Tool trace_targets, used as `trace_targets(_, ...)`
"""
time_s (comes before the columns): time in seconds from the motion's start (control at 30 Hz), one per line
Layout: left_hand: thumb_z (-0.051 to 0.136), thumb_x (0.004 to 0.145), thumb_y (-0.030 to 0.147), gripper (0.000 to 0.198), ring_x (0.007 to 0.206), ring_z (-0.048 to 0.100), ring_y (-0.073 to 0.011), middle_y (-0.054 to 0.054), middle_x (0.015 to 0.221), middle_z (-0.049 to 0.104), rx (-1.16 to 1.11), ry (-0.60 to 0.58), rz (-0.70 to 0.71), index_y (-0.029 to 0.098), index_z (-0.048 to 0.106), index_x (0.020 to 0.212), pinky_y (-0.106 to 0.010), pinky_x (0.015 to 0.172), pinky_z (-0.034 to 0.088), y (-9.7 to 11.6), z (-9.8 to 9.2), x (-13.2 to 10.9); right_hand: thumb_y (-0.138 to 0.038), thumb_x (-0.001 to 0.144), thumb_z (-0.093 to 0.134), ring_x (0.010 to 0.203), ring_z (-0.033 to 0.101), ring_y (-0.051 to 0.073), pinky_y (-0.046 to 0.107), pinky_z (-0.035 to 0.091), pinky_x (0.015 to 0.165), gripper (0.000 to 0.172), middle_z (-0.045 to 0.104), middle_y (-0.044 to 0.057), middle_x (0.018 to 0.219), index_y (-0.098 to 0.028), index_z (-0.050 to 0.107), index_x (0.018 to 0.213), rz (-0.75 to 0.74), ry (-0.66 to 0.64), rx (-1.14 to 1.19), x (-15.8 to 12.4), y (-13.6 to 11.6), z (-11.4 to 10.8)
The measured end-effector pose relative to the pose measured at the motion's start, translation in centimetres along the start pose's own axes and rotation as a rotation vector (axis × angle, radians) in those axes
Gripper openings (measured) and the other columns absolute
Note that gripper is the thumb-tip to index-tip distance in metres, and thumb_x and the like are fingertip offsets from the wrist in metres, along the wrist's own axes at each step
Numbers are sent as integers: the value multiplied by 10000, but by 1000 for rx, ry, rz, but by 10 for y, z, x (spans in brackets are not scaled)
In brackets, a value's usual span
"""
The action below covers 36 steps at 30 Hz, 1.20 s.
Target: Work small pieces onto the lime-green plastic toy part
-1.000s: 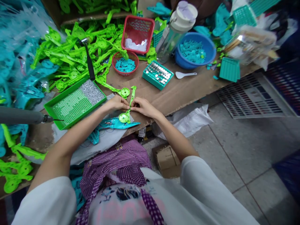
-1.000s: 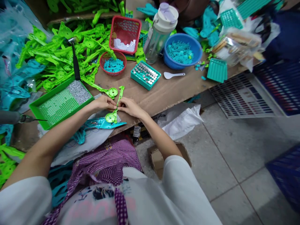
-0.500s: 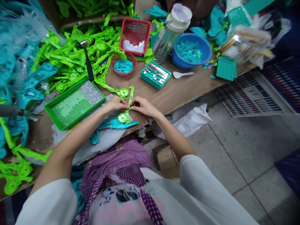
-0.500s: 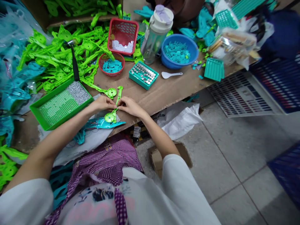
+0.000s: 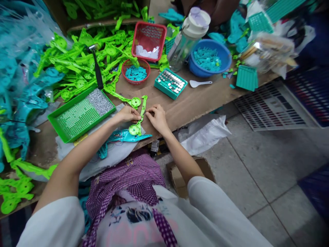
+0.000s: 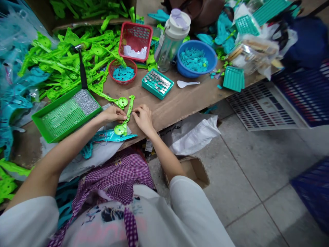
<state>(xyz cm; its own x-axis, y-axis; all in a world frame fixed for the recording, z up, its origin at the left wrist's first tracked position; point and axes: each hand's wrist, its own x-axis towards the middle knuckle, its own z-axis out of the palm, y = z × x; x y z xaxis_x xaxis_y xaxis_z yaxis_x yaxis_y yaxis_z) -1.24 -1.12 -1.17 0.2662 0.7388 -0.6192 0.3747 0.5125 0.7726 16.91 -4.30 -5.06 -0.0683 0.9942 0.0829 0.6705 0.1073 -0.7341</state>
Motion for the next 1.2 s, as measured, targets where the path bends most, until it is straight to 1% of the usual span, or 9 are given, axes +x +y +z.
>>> trace_targets(0.17, 820, 680, 53, 170, 507, 576, -73, 29, 541, 624, -29, 0, -32, 117, 668, 644, -232, 619, 500, -2, -2, 1, -242, 840, 619, 1130, 562, 260, 431, 393, 1025, 172, 611, 70, 1108, -222, 759, 939, 100, -77, 15, 6, -8, -2)
trace_targets(0.3, 840, 652, 44, 192, 498, 573, -78, 28, 525, 625, -30, -9, -31, 117, 664, 631, -233, 610, 498, -1, -1, 1, -252, 815, 647, 1110, 585, 246, 443, 354, 1045, 152, 626, 49, 1102, -232, 760, 914, 80, -126, 72, 7, -11, -7)
trace_targets(0.43, 830, 660, 36, 185, 477, 551, -70, 31, 497, 616, -9, -3, -12, 114, 666, 621, -219, 585, 482, 2, 0, -1, -270, 822, 649, 1127, 592, 256, 487, 291, 1044, 116, 653, 40, 1112, -229, 747, 870, 50, -169, 57, 8, -17, -13)
trace_targets(0.6, 807, 674, 22, 173, 478, 559, -66, 37, 499, 618, -1, 11, -20, 114, 672, 617, -206, 574, 485, 4, 1, -4, -294, 875, 613, 1035, 629, 234, 451, 297, 989, 148, 699, 41, 1025, -201, 723, 840, -39, -217, 37, 14, -18, -18)
trace_targets(0.73, 802, 676, 22, 161, 479, 566, -73, 29, 498, 622, 16, 8, -6, 113, 678, 629, -206, 559, 476, 3, 0, -3, -303, 874, 627, 921, 620, 210, 382, 335, 892, 161, 680, 43, 939, -180, 670, 778, -27, -186, -14, 20, -13, -12)
trace_targets(0.9, 824, 657, 35, 176, 446, 541, -64, 31, 472, 609, 44, -8, 24, 107, 668, 625, -186, 504, 433, 2, 1, -2, -321, 875, 621, 863, 588, 195, 358, 331, 865, 131, 653, 34, 952, -194, 621, 908, -39, -113, -28, 20, -8, -6)
trace_targets(0.97, 831, 649, 40, 181, 448, 543, -62, 33, 480, 611, 39, -1, 31, 108, 665, 628, -185, 508, 437, 2, 1, -2, -287, 876, 610, 875, 595, 194, 354, 334, 866, 104, 661, 30, 946, -200, 627, 932, -70, -132, -12, 21, -8, -6)
trace_targets(1.07, 803, 682, 40, 158, 459, 555, -63, 29, 493, 616, 39, 9, 38, 108, 668, 637, -189, 525, 450, 1, 1, -2, -230, 858, 619, 844, 617, 179, 340, 343, 854, 56, 683, 24, 913, -190, 650, 883, -68, -168, -12, 28, -8, -8)
trace_targets(1.2, 836, 645, 57, 170, 460, 556, -68, 27, 493, 617, 54, 9, 49, 109, 674, 637, -188, 516, 446, -1, 0, -1, -244, 824, 664, 769, 616, 174, 297, 358, 744, 56, 707, 13, 829, -191, 670, 844, -60, -273, -95, 46, -9, -14)
